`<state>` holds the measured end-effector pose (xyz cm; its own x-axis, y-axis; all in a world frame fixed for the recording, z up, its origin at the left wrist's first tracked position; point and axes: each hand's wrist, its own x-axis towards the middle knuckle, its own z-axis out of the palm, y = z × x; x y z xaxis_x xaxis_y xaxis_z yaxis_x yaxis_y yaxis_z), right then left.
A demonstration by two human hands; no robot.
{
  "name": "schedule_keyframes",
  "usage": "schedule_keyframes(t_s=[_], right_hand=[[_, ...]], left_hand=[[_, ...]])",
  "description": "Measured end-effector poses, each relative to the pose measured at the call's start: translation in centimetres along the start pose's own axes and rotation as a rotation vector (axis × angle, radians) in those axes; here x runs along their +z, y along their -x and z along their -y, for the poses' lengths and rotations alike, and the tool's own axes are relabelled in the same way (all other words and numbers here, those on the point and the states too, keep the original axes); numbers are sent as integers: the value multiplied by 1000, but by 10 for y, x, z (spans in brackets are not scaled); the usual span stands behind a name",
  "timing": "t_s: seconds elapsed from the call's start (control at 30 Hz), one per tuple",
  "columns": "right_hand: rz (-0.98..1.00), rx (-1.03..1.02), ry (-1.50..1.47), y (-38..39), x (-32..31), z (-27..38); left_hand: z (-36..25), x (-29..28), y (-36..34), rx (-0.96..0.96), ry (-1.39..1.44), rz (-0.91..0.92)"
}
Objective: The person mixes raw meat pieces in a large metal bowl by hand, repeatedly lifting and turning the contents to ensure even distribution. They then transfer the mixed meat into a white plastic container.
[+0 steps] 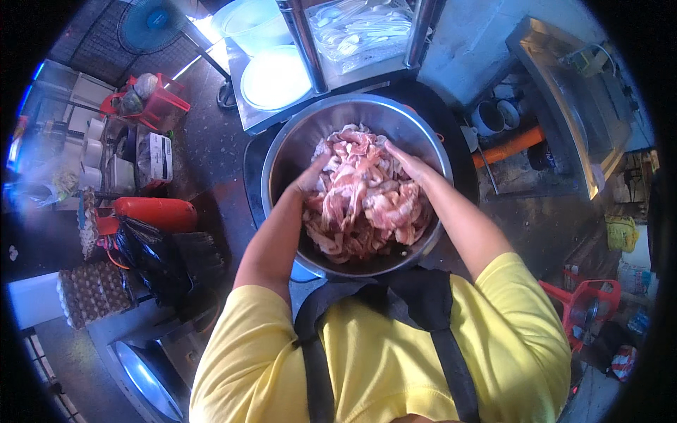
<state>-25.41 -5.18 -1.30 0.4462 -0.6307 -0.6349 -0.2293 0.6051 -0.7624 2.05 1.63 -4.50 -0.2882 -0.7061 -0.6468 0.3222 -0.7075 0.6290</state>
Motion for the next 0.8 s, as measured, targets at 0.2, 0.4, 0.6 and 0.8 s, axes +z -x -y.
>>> schedule_keyframes(t_s=[0.2, 0.4, 0.6, 0.8], right_hand=[[148, 69, -225, 4, -6, -12], [331, -190, -489, 49, 19, 38], [357, -493, -353, 81, 29, 93], [216, -653, 421, 134, 23, 85]], left_hand=[[-2, 47, 9, -44, 339, 283], [-20, 61, 43, 226, 151, 293], [-58, 72, 89, 392, 17, 296], [-54, 103, 152, 298, -688, 125]])
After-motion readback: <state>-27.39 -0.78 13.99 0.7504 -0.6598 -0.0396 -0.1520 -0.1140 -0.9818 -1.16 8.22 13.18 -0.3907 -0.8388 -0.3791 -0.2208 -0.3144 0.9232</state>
